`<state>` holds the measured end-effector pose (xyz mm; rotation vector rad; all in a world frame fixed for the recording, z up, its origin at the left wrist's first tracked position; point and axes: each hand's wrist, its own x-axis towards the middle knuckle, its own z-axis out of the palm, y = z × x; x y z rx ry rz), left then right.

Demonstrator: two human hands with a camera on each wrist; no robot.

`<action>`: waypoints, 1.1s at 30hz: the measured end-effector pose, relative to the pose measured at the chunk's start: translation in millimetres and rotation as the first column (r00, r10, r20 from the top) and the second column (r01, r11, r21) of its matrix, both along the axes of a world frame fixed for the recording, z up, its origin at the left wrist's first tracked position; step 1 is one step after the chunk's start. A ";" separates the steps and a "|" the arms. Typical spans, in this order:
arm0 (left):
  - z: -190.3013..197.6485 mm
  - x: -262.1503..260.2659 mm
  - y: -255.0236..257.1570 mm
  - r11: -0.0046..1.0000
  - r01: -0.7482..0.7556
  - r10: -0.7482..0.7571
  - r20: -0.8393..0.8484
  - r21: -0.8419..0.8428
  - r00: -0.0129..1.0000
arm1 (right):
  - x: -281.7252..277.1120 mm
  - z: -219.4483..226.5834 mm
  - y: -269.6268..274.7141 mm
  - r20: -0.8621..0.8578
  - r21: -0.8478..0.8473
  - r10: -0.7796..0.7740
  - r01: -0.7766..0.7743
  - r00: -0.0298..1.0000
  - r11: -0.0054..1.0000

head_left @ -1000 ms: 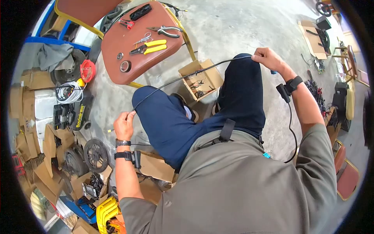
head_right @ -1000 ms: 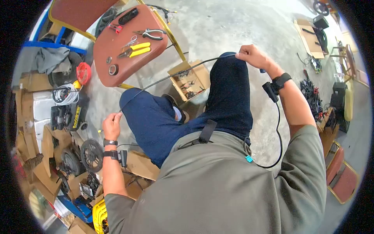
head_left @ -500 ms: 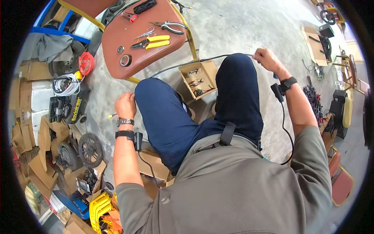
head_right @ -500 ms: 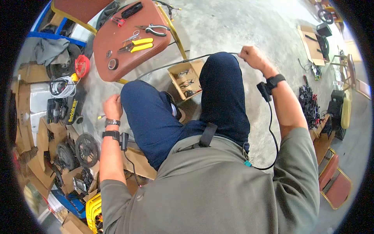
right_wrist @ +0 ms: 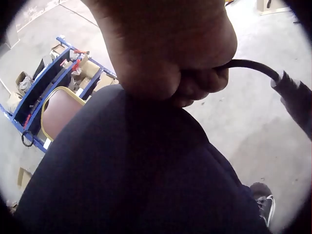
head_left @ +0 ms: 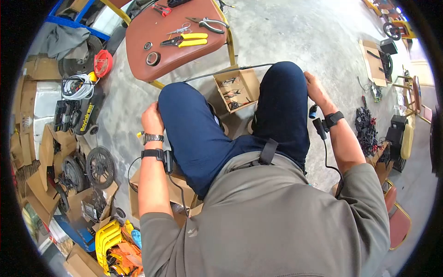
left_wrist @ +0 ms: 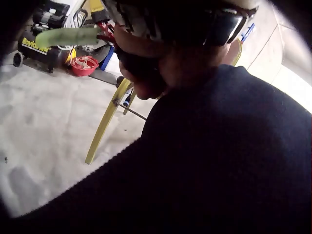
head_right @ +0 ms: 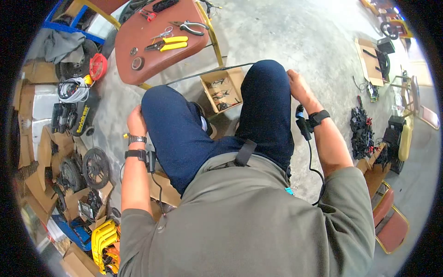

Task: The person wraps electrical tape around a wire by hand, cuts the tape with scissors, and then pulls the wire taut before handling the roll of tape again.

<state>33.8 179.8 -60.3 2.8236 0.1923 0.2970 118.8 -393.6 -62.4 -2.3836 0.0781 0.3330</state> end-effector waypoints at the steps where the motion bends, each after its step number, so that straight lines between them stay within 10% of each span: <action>1: 3.7 -0.7 -3.0 1.000 -0.024 0.024 -0.032 -0.012 0.999 | -0.8 -1.4 -0.8 -0.007 0.012 -0.006 0.006 1.000 1.000; 17: 0.5 -0.3 2.3 0.993 -0.082 0.086 -0.036 0.082 0.996 | 8.4 -27.5 -15.7 0.080 0.077 -0.004 -0.002 0.997 0.997; 25: 73.4 41.5 -6.2 0.999 0.008 0.001 0.234 -0.038 0.972 | 23.9 114.1 -10.4 0.122 0.030 0.036 -0.039 0.992 0.999; 33: 62.0 -69.8 45.7 0.983 -0.013 0.059 0.246 -0.184 0.968 | -63.8 147.2 20.8 -0.112 0.312 0.158 -0.116 0.981 0.943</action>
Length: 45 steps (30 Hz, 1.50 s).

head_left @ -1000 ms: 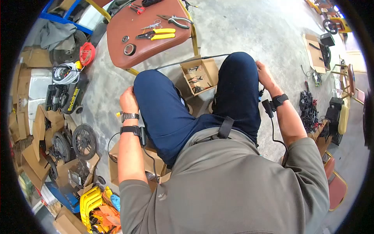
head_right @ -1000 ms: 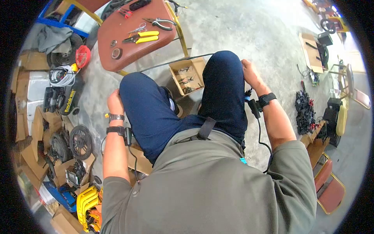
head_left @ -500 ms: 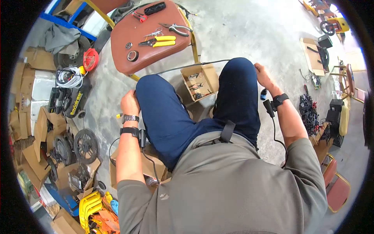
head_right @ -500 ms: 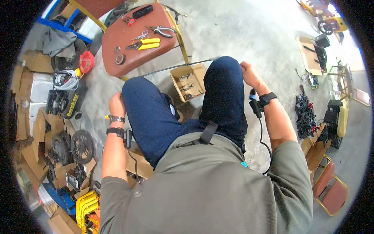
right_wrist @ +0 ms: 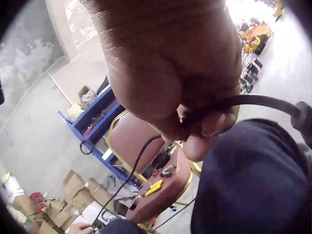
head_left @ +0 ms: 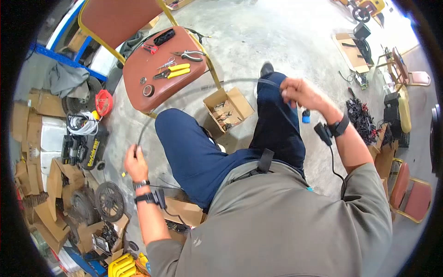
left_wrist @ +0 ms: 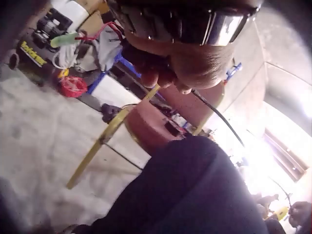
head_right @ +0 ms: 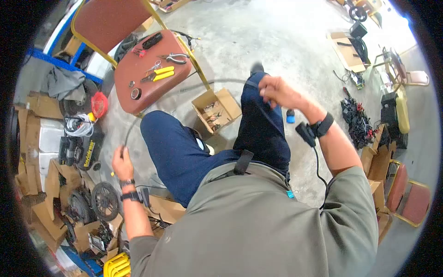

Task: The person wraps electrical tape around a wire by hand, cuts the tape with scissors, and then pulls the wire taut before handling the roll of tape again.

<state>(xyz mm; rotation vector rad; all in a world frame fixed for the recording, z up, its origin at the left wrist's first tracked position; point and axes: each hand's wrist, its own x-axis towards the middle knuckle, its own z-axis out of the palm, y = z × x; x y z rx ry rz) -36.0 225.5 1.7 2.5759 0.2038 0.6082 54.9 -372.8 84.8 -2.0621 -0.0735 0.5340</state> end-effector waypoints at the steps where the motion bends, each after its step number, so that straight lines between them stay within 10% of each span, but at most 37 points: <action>1: -3.4 -17.5 5.2 0.995 -0.035 0.026 -0.090 -0.097 0.996 | -15.1 0.2 5.1 -0.013 0.036 0.031 -0.030 0.999 0.999; 6: -23.6 -78.0 2.2 0.988 -0.152 0.139 -0.422 0.001 0.896 | -52.4 -12.9 18.6 -0.019 0.140 0.108 -0.104 0.994 0.985; 9: -40.4 -91.4 -2.5 0.910 -0.261 0.059 -0.523 -0.322 0.850 | -56.3 -9.7 23.9 0.061 0.197 0.163 -0.172 0.985 0.965; 20: 81.5 -69.4 -133.2 0.846 -0.019 -0.211 -0.368 -0.532 0.905 | -28.9 -24.5 52.5 0.495 0.081 0.251 -0.332 0.832 0.940; 34: 49.5 -12.6 -199.4 0.706 0.231 -0.553 -0.317 -0.670 0.771 | -43.1 -43.3 26.7 0.200 -0.019 0.052 -0.050 0.978 0.999; 41: 33.3 18.5 -229.9 0.715 0.415 -0.664 -0.363 -0.563 0.653 | -22.3 -55.1 68.7 0.164 -0.145 0.433 -0.413 0.886 0.899; 43: 19.8 20.7 -240.8 0.701 0.421 -0.687 -0.387 -0.576 0.615 | -21.9 -69.0 94.7 0.269 0.068 0.495 -0.529 0.826 0.846; 45: 12.9 22.2 -249.7 0.697 0.428 -0.708 -0.456 -0.575 0.540 | -16.2 -83.9 117.8 0.300 -0.238 0.714 -0.675 0.633 0.698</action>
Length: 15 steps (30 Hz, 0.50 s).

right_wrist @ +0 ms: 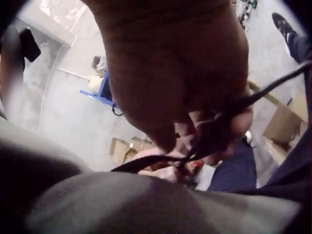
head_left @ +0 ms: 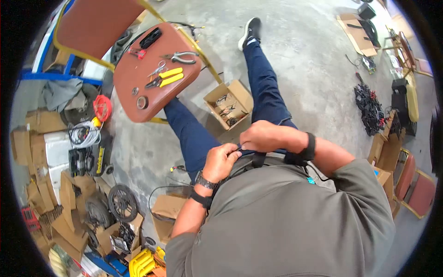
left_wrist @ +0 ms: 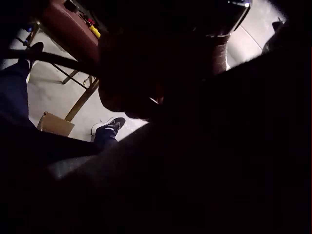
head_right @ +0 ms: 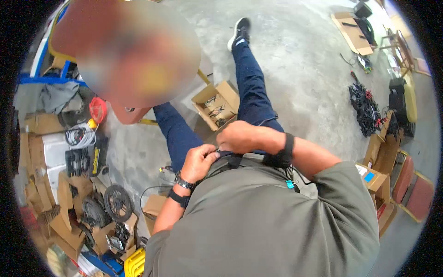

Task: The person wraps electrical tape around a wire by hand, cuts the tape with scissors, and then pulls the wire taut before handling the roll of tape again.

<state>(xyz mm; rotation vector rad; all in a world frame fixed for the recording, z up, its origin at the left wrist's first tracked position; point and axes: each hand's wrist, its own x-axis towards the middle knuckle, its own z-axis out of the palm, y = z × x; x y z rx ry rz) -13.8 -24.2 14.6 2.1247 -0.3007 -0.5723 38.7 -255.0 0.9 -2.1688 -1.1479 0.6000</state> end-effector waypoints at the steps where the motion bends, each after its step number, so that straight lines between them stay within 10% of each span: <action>1: -0.4 0.5 -1.6 1.000 -0.015 0.015 0.010 0.006 1.000 | -0.1 -4.7 6.6 0.010 0.004 -0.045 0.045 0.999 0.999; 15: -7.1 0.5 14.1 0.990 -0.033 0.016 -0.121 -0.140 0.993 | -4.2 -8.8 15.8 -0.324 0.176 -0.115 0.179 0.939 0.968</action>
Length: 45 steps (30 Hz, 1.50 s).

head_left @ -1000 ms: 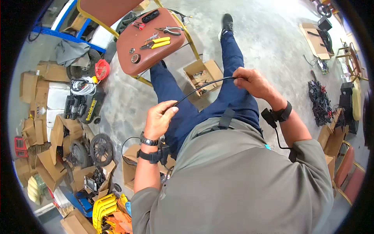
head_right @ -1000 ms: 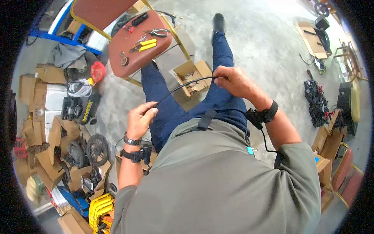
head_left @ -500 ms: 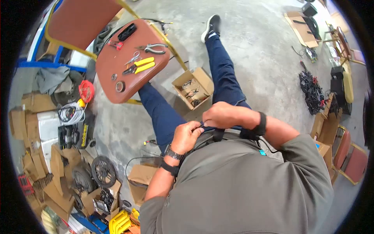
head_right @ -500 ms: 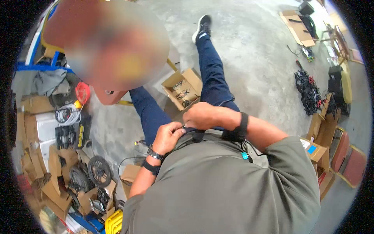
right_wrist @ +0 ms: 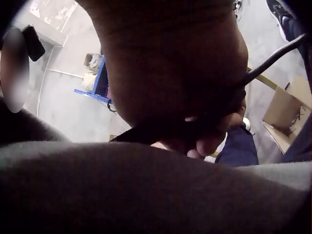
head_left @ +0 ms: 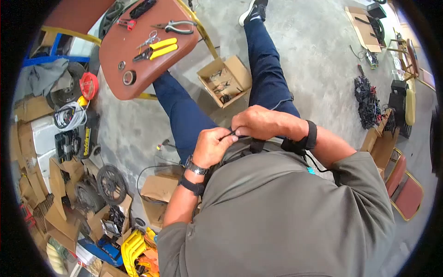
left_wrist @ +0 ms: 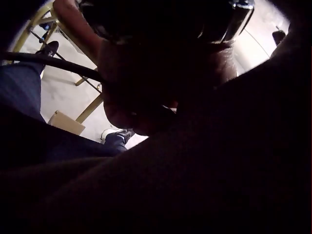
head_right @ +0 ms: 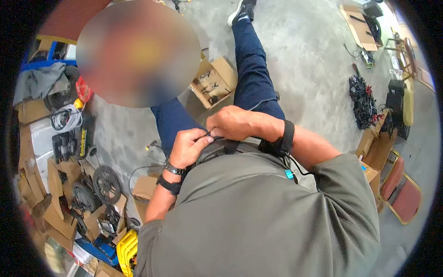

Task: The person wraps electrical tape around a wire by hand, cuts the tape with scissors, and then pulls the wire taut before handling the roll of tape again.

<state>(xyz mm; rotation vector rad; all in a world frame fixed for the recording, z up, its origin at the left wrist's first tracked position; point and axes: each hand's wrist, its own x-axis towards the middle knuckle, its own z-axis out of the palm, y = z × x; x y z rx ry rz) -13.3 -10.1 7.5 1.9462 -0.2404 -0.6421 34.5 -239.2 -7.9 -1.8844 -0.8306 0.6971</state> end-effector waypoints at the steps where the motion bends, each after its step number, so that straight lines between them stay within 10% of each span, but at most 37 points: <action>1: -1.3 0.0 -0.1 0.999 -0.015 0.014 -0.014 -0.046 1.000 | -1.1 0.3 0.3 -0.013 -0.007 -0.001 0.001 1.000 1.000; 5: -6.1 -4.0 7.3 0.995 -0.046 0.019 -0.281 -0.090 0.960 | -4.1 5.3 0.3 -0.034 -0.045 0.005 -0.006 0.999 0.999; 27: 6.5 -9.7 -4.0 0.987 -0.053 -0.023 0.455 0.152 0.890 | -6.2 13.3 -1.7 -0.046 -0.051 -0.027 0.024 0.999 0.998; 45: -10.7 -10.1 3.1 0.993 -0.076 0.051 -0.247 -0.093 0.968 | -12.0 4.5 -2.9 0.048 0.023 -0.046 0.045 0.998 0.999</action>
